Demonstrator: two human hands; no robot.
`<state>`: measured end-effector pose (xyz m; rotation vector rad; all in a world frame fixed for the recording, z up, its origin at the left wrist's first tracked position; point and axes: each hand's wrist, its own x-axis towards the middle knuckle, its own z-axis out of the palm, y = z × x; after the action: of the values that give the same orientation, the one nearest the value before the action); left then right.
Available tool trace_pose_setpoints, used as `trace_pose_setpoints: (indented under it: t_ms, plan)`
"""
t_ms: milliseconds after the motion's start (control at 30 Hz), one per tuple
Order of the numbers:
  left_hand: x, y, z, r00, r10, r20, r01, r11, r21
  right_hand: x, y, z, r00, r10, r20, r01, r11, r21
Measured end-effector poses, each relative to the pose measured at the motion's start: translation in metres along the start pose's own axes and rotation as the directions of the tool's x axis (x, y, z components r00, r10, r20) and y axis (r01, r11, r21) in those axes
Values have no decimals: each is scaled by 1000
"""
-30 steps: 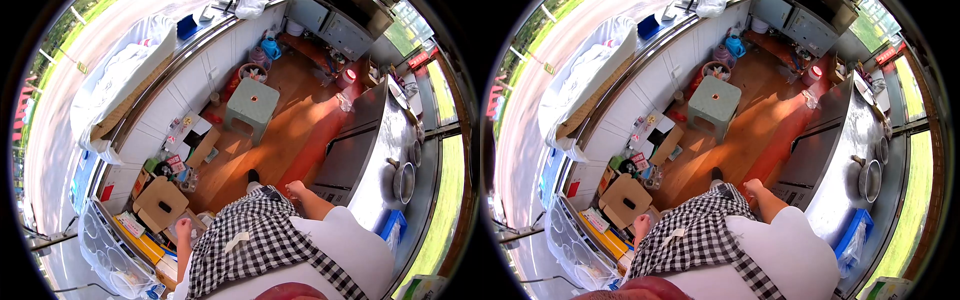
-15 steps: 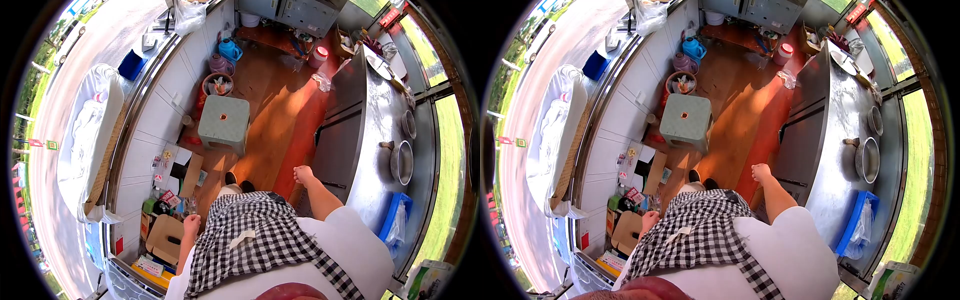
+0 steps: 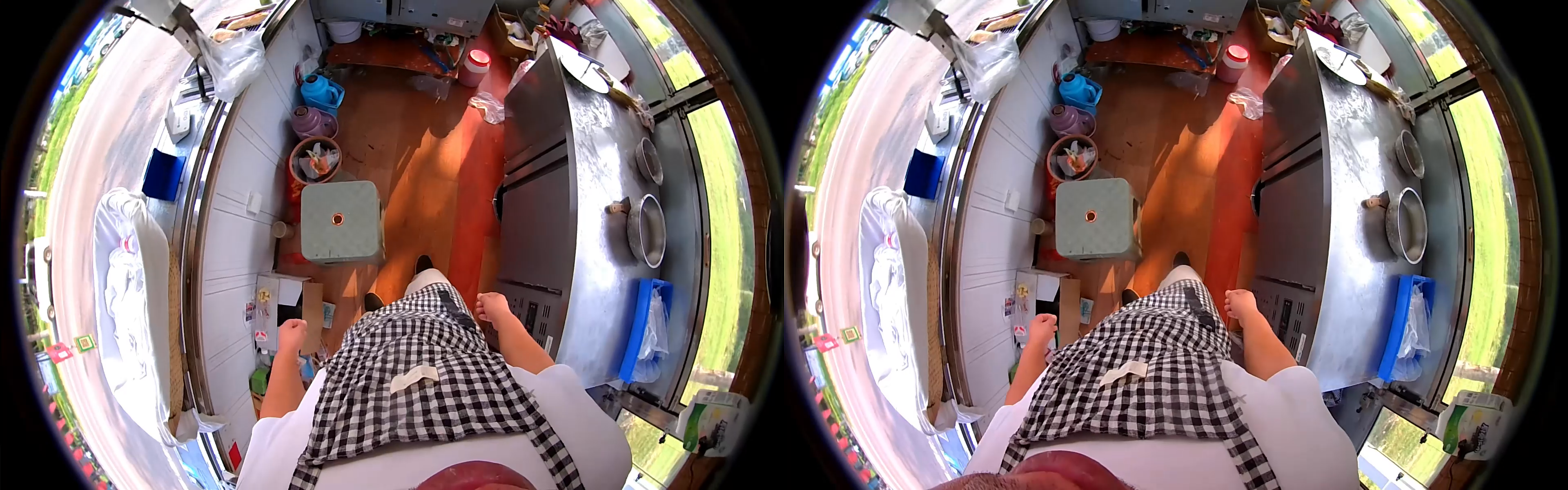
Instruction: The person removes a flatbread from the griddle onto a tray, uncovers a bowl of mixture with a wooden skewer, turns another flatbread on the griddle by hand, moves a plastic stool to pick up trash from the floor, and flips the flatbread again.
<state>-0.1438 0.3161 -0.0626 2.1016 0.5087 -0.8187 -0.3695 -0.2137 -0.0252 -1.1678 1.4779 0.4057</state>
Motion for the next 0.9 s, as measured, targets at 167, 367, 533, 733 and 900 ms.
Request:
trace_pose_setpoints:
  t_ms: [167, 367, 533, 733, 900]
  plan:
    - [56, 82, 25, 1000, -14, 22, 16, 997, -69, 25, -16, -28, 998, 55, 11, -55, 996, 75]
    - [79, 176, 110, 994, -51, 97, 61, 993, -105, 103, -78, -95, 993, 115, 23, -116, 989, 88]
    - [67, 275, 191, 984, 3, 179, -11, 999, 47, 124, -200, -147, 998, -41, -47, 45, 996, 77]
    - [104, 354, 228, 973, 150, 174, -173, 977, 127, 146, -317, -166, 971, -236, -36, 238, 966, 102]
    - [141, 404, 222, 986, 95, 134, -103, 993, 56, 146, -379, -140, 967, -253, 12, 253, 967, 42]
